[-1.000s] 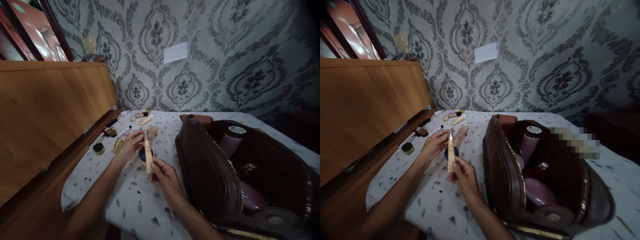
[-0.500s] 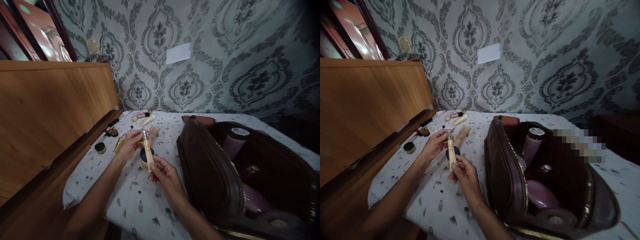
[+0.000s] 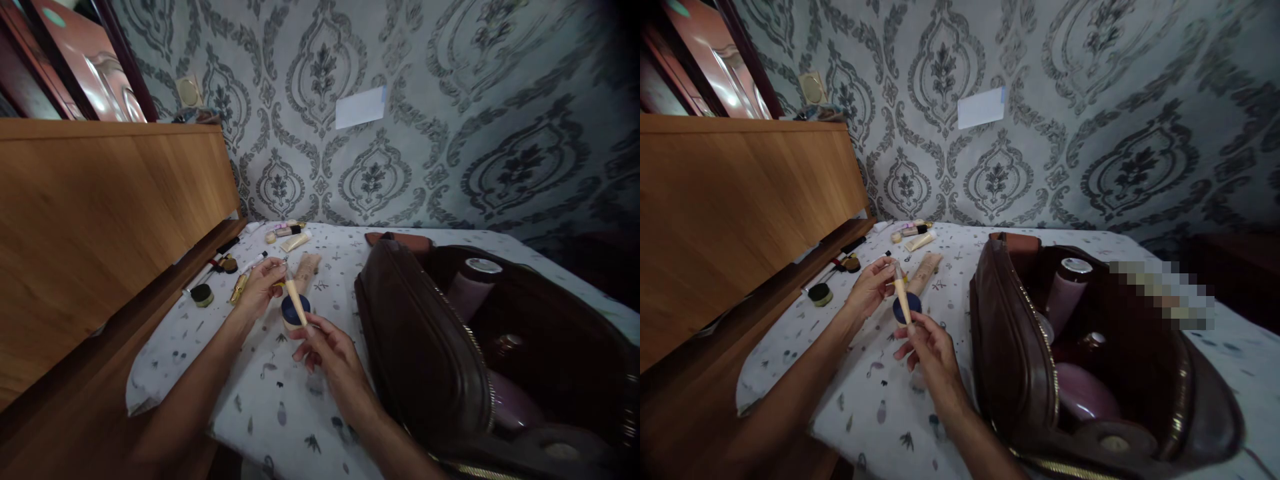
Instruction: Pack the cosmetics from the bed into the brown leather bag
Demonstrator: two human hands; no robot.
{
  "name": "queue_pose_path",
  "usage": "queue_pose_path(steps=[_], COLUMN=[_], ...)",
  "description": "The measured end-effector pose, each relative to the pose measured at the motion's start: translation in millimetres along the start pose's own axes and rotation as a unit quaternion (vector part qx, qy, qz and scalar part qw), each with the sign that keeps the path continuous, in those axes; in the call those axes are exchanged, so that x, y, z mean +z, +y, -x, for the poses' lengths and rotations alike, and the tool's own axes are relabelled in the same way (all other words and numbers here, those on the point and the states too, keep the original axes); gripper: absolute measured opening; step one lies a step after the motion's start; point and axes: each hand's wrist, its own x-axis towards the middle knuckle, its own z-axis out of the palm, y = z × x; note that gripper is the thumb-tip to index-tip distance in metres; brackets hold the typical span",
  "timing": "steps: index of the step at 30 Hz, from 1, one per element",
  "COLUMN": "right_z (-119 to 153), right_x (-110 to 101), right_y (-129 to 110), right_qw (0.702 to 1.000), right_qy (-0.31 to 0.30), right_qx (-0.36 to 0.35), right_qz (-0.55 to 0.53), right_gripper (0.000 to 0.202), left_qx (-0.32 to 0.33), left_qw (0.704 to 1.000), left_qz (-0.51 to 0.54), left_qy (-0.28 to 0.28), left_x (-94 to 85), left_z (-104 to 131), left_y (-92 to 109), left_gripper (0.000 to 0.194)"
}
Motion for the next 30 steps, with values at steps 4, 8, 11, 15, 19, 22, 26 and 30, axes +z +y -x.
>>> queue_pose_path(steps=[4,8,11,15,19,22,26,30], right_z=[-1,-3,-4,-6,-10,-12,-11,-13], right_x=[-1,-2,-3,-2,-2,-3,-3,-2], right_y=[2,5,6,4,5,9,14,15], right_qw=[1.000,0.999,0.999,0.999,0.998,0.998,0.998,0.999], right_qy=[0.001,0.005,0.010,0.016,0.033,0.037,0.022,0.003], right_qx=[-0.003,-0.007,-0.007,-0.002,0.011,0.013,0.023,0.029], right_qz=[-0.012,-0.031,-0.042,-0.046,-0.049,-0.054,-0.045,-0.037], right_gripper=[0.052,0.049,0.047,0.050,0.066,0.075,0.080,0.088], left_qx=[0.005,0.002,0.010,0.022,0.031,0.039,0.046,0.062], left_qw=[1.000,0.999,0.999,1.000,0.998,0.996,0.996,0.997], left_qz=[-0.021,-0.032,-0.030,-0.011,0.032,0.054,0.056,0.037], left_qy=[-0.011,-0.012,-0.008,0.007,0.047,0.060,0.047,0.030], left_x=[-1.6,-2.6,-2.4,-2.5,-3.0,-0.7,9.1,31.6], left_z=[1,1,1,1,-2,-2,-3,-5], left_y=[1,0,1,4,10,15,25,44], left_gripper=[0.041,0.041,0.037,0.034,0.036,0.036,0.039,0.038])
